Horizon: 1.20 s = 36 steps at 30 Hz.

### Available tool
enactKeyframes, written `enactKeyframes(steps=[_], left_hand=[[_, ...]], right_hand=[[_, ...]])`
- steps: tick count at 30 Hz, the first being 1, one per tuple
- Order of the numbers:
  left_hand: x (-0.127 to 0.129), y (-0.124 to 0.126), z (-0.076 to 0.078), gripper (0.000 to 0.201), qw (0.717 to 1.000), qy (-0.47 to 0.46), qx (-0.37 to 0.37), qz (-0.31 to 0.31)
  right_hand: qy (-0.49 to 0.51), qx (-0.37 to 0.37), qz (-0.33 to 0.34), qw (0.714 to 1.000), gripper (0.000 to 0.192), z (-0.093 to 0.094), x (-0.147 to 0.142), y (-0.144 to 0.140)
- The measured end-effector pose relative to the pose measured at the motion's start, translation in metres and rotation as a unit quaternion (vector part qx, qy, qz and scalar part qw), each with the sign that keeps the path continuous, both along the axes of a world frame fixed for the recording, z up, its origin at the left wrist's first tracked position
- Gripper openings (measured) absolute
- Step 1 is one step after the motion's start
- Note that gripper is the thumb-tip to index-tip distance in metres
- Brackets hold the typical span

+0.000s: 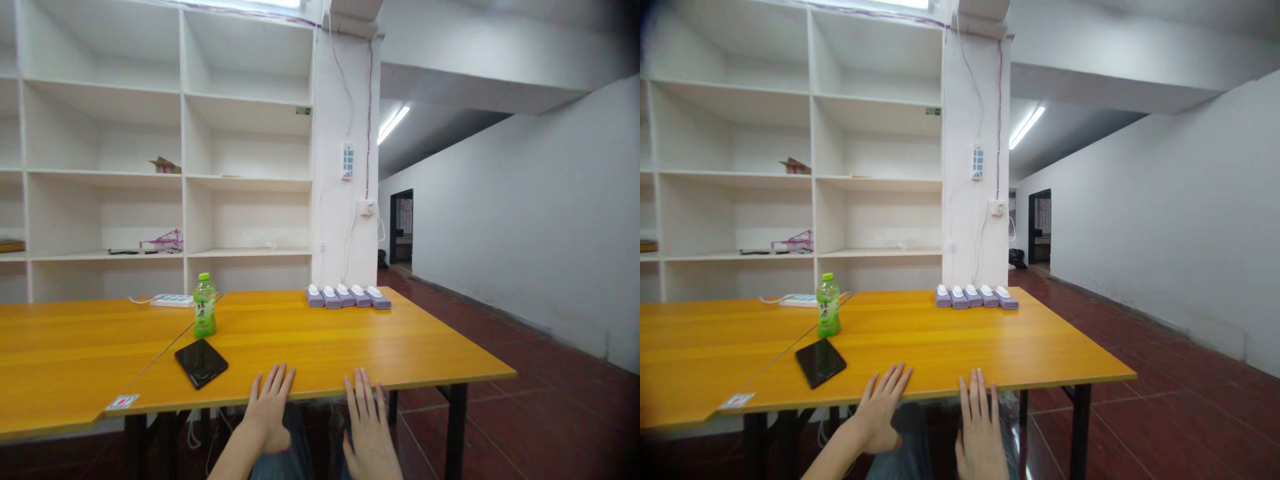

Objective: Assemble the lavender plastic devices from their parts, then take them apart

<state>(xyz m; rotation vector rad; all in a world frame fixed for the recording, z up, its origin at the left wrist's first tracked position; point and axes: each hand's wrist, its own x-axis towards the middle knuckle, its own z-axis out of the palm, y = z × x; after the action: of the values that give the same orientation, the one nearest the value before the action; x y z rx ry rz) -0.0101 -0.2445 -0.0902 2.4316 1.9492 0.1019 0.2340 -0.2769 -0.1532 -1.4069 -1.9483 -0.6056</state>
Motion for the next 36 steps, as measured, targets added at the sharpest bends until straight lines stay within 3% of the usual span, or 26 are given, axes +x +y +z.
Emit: enactKeyframes(steps=[5, 9, 14, 19, 24, 28, 36], left_hand=[[0.003, 0.009, 0.010, 0.143, 0.998, 0.005, -0.061, 0.004], [0.009, 0.010, 0.020, 0.138, 0.998, 0.000, -0.056, 0.020], [0.023, 0.009, 0.034, 0.116, 0.998, -0.039, -0.030, 0.039], [0.030, 0.017, 0.042, 0.103, 0.998, -0.053, -0.003, 0.017], [0.023, 0.022, 0.038, 0.111, 1.000, 0.006, -0.008, 0.029], [0.009, 0.026, 0.028, 0.118, 0.996, 0.077, 0.032, -0.029], [-0.008, 0.040, 0.008, 0.114, 0.993, 0.059, 0.059, -0.078]], right_hand=[[-0.004, 0.027, -0.022, 0.999, 0.111, -0.012, 0.003, 0.012], [-0.045, 0.026, -0.010, 0.999, 0.103, -0.017, 0.014, 0.031], [-0.094, -0.043, 0.022, 0.994, 0.083, 0.003, 0.026, 0.053], [-0.044, -0.162, 0.021, 0.986, 0.076, 0.029, 0.026, 0.063], [-0.049, -0.222, 0.013, 0.974, 0.093, 0.043, 0.025, 0.082], [-0.075, -0.281, 0.025, 0.956, 0.108, 0.051, 0.028, 0.097], [-0.102, -0.328, 0.045, 0.938, 0.115, 0.058, 0.030, 0.100]])
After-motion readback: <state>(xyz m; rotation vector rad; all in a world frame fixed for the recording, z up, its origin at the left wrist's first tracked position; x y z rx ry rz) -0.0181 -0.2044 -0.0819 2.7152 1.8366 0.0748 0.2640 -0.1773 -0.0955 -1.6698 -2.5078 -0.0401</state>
